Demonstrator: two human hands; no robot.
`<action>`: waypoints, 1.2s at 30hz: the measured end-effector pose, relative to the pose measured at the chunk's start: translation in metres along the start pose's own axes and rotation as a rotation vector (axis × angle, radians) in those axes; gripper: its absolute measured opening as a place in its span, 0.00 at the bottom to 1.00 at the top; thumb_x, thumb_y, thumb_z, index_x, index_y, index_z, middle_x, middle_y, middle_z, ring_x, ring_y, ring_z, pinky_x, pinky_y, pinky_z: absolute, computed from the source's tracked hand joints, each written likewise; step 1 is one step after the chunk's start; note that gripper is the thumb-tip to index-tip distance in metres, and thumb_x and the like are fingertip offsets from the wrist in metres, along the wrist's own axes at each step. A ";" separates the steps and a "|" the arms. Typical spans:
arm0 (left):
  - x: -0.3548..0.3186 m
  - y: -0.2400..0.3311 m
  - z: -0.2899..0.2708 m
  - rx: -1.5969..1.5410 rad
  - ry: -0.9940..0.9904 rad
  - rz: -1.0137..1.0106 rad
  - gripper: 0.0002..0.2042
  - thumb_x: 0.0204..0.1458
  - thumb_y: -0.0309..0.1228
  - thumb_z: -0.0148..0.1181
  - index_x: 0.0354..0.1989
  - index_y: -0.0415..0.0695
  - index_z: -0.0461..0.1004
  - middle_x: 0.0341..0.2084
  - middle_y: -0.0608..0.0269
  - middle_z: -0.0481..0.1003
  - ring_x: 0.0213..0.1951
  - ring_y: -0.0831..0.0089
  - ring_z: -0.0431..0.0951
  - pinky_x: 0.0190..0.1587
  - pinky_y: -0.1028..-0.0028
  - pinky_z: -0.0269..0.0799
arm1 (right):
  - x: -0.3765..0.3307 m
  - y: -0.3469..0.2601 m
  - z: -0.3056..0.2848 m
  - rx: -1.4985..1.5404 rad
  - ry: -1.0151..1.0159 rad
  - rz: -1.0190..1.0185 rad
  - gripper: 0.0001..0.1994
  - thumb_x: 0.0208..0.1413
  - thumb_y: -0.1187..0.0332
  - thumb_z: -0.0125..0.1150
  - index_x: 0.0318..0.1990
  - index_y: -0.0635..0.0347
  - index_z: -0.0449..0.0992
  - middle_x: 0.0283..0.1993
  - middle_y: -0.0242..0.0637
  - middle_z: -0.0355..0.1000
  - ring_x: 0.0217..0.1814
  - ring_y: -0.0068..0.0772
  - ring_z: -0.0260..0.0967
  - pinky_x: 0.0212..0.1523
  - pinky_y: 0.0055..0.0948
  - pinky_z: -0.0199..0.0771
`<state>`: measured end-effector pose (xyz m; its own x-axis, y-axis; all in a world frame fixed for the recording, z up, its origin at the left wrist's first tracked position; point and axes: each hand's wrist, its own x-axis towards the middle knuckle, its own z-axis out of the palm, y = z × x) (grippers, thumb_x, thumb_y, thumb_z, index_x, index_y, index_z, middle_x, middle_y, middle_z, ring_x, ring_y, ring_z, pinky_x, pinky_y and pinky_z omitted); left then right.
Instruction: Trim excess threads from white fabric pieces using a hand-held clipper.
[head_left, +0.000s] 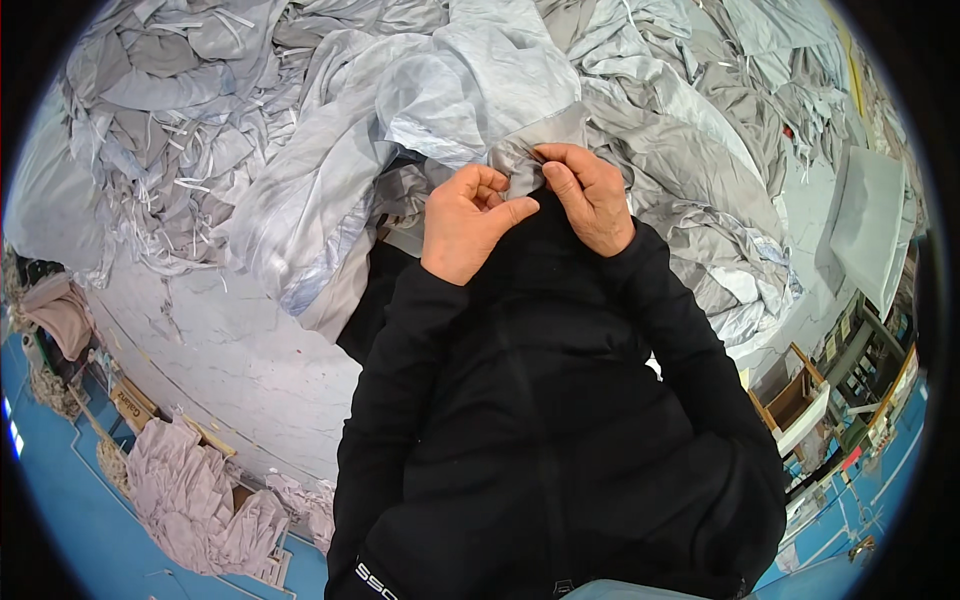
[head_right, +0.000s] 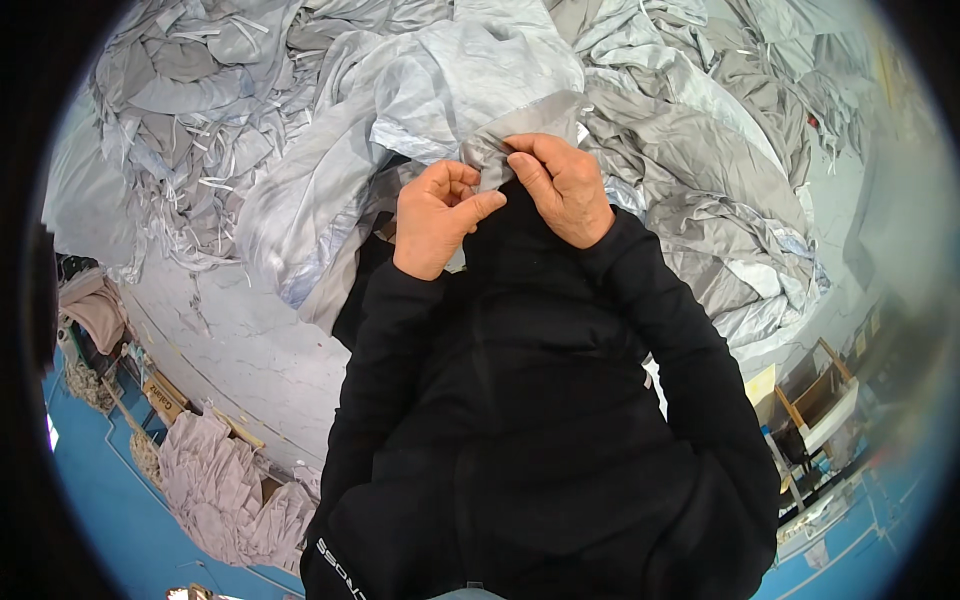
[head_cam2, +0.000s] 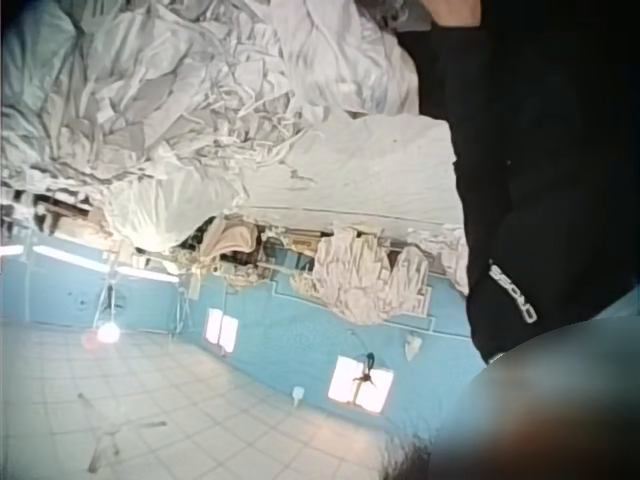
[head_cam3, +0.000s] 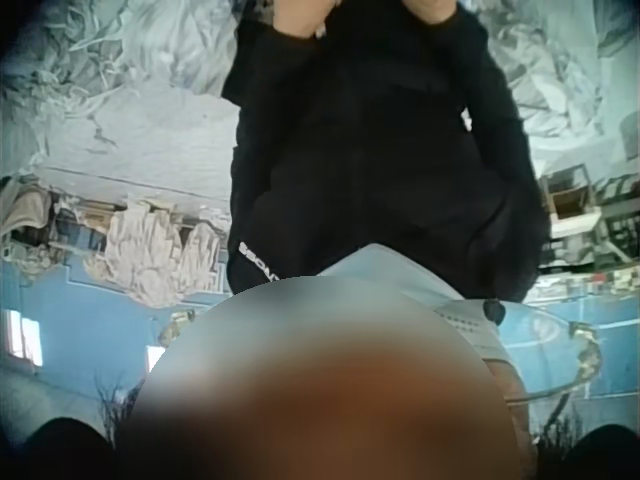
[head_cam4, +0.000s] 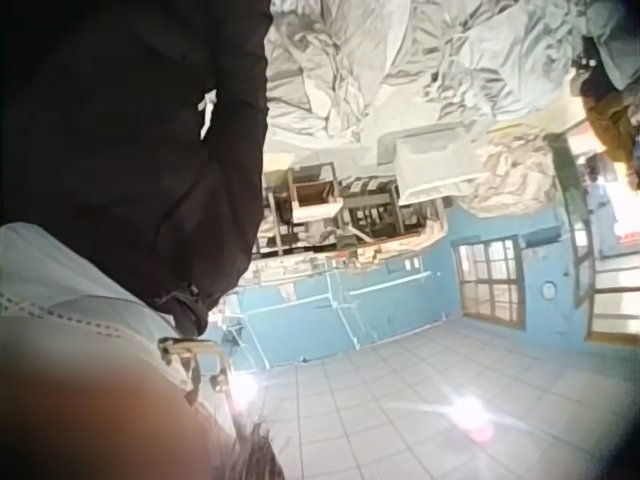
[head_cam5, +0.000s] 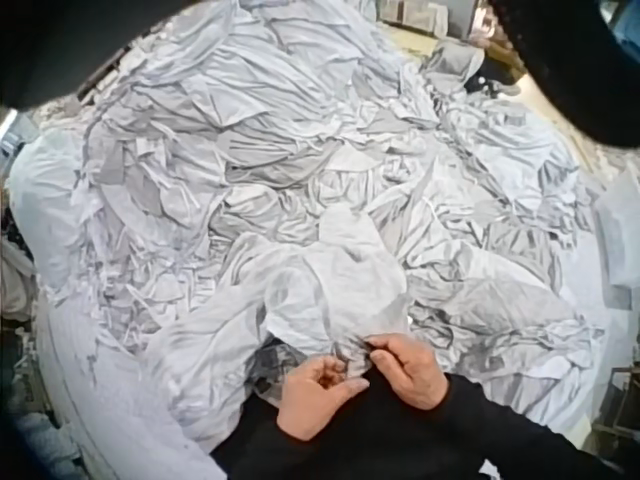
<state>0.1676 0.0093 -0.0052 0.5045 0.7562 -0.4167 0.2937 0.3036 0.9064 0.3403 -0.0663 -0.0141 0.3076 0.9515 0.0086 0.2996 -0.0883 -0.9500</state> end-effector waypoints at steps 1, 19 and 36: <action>0.000 0.002 0.000 0.000 0.001 -0.001 0.11 0.48 0.27 0.71 0.35 0.36 0.77 0.21 0.67 0.74 0.23 0.80 0.73 0.26 0.78 0.69 | 0.000 0.000 -0.001 0.000 -0.008 -0.010 0.13 0.67 0.68 0.55 0.50 0.70 0.76 0.31 0.32 0.73 0.32 0.21 0.67 0.36 0.21 0.69; -0.020 -0.002 -0.023 -0.363 0.095 -0.151 0.05 0.56 0.25 0.64 0.31 0.39 0.75 0.22 0.68 0.75 0.19 0.85 0.69 0.21 0.85 0.60 | -0.002 -0.019 -0.003 -0.287 -0.079 -0.240 0.13 0.57 0.71 0.65 0.48 0.66 0.77 0.32 0.41 0.73 0.31 0.38 0.73 0.32 0.28 0.71; -0.022 0.006 -0.006 -0.229 0.161 0.144 0.04 0.57 0.20 0.61 0.31 0.38 0.72 0.23 0.70 0.72 0.21 0.86 0.70 0.24 0.83 0.64 | -0.005 -0.033 0.004 -0.571 0.016 -0.387 0.16 0.48 0.67 0.72 0.44 0.57 0.78 0.27 0.33 0.69 0.25 0.35 0.72 0.24 0.32 0.71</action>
<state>0.1532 -0.0020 0.0101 0.3868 0.8776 -0.2832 0.0287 0.2955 0.9549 0.3258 -0.0666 0.0158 0.0945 0.9420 0.3222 0.8182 0.1109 -0.5641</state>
